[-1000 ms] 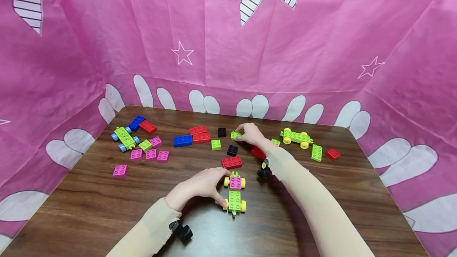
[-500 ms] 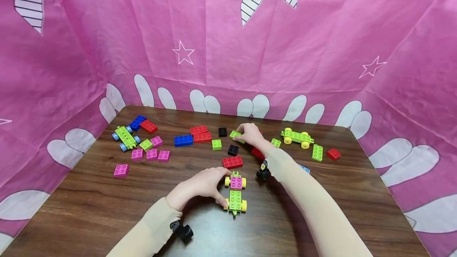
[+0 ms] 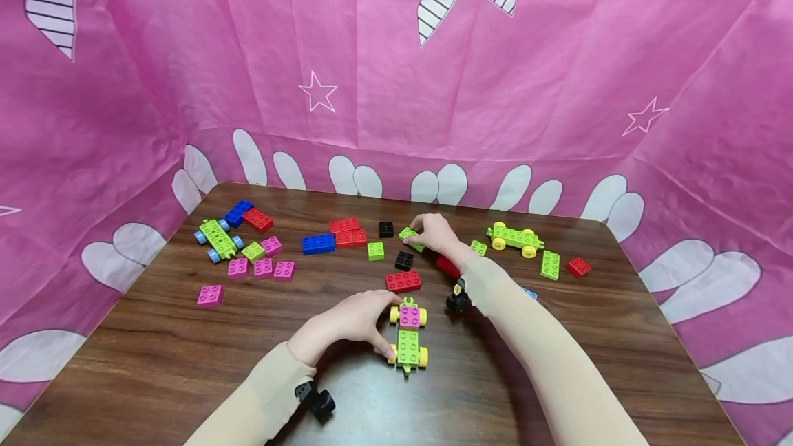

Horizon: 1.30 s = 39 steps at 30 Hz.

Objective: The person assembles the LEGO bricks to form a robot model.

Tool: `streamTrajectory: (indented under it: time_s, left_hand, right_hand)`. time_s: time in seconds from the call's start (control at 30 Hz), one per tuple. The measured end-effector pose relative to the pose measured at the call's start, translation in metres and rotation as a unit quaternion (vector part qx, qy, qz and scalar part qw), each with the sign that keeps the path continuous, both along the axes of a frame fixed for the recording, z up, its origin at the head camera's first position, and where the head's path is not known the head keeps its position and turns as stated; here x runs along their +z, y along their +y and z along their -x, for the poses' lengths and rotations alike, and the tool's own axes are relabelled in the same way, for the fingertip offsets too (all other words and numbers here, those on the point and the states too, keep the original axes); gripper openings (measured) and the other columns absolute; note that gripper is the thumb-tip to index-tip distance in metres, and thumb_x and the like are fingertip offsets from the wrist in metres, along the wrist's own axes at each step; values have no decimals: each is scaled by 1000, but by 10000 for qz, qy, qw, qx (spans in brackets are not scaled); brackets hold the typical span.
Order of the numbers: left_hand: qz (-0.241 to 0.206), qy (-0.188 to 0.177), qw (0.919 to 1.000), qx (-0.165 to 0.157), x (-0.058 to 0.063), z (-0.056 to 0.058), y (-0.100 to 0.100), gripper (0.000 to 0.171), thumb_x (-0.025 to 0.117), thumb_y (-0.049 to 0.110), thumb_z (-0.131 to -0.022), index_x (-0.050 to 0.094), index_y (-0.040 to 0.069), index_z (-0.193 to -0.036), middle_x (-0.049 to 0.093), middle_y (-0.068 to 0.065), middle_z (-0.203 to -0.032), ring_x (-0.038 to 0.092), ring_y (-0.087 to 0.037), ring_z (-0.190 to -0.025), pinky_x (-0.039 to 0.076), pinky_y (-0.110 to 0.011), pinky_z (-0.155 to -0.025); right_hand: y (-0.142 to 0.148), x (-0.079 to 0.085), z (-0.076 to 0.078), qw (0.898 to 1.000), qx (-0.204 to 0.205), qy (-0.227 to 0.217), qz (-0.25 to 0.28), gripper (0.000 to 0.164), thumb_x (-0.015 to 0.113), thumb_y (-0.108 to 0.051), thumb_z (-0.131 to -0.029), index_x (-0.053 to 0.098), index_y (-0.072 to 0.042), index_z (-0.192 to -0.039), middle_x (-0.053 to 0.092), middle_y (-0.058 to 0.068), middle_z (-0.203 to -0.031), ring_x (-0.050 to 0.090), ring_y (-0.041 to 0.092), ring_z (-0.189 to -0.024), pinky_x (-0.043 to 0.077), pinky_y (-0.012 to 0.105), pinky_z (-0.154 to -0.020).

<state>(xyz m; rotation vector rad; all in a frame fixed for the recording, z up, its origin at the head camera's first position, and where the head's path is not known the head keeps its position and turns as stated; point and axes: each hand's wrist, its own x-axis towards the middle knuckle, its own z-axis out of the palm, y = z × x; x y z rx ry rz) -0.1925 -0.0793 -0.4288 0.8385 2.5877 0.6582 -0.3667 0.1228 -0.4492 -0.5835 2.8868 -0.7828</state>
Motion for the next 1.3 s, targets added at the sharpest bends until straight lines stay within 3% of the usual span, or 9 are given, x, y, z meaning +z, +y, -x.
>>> streamTrajectory:
  time_s: [0.17,0.3,0.63,0.93,1.3]
  left_hand:
    - [16,-39,10000,11,0,0,-1,88,89,44,-62,53,5,-132,56,-9,-134,52,-27,-124,42,-43,-103]
    - [19,-6,10000,12,-1,0,-1,87,89,44,-62,53,5,-131,57,-9,-133,53,-27,-123,43,-43,-103]
    - [-15,-41,10000,4,-1,0,-1,87,89,43,-62,53,5,-131,58,-9,-131,53,-27,-122,42,-43,-103]
    - [-11,-127,9999,33,-1,1,-1,87,89,43,-62,53,6,-132,56,-9,-133,51,-26,-124,42,-43,-104]
    - [39,-148,9999,47,0,2,0,88,89,44,-63,52,6,-133,56,-9,-134,51,-26,-124,42,-42,-104]
  right_hand:
    - [4,5,3,9991,413,44,95,35,78,-22,-81,68,-2,-107,71,12,-104,66,25,-98,53,39,-87]
    - [9,10,6,9960,883,-121,80,35,76,-11,-81,66,-2,-113,69,13,-111,65,27,-105,51,40,-92]
    - [20,17,10,9795,1959,-336,-323,62,77,-3,-75,55,-2,-132,57,15,-134,50,31,-126,40,47,-105]
    - [16,20,8,9732,2057,-624,-815,74,71,4,-73,46,-6,-142,47,14,-144,47,31,-125,40,48,-104]
    - [13,16,8,9753,1947,-473,-925,67,74,0,-73,52,-4,-137,51,15,-140,49,32,-126,40,47,-106]
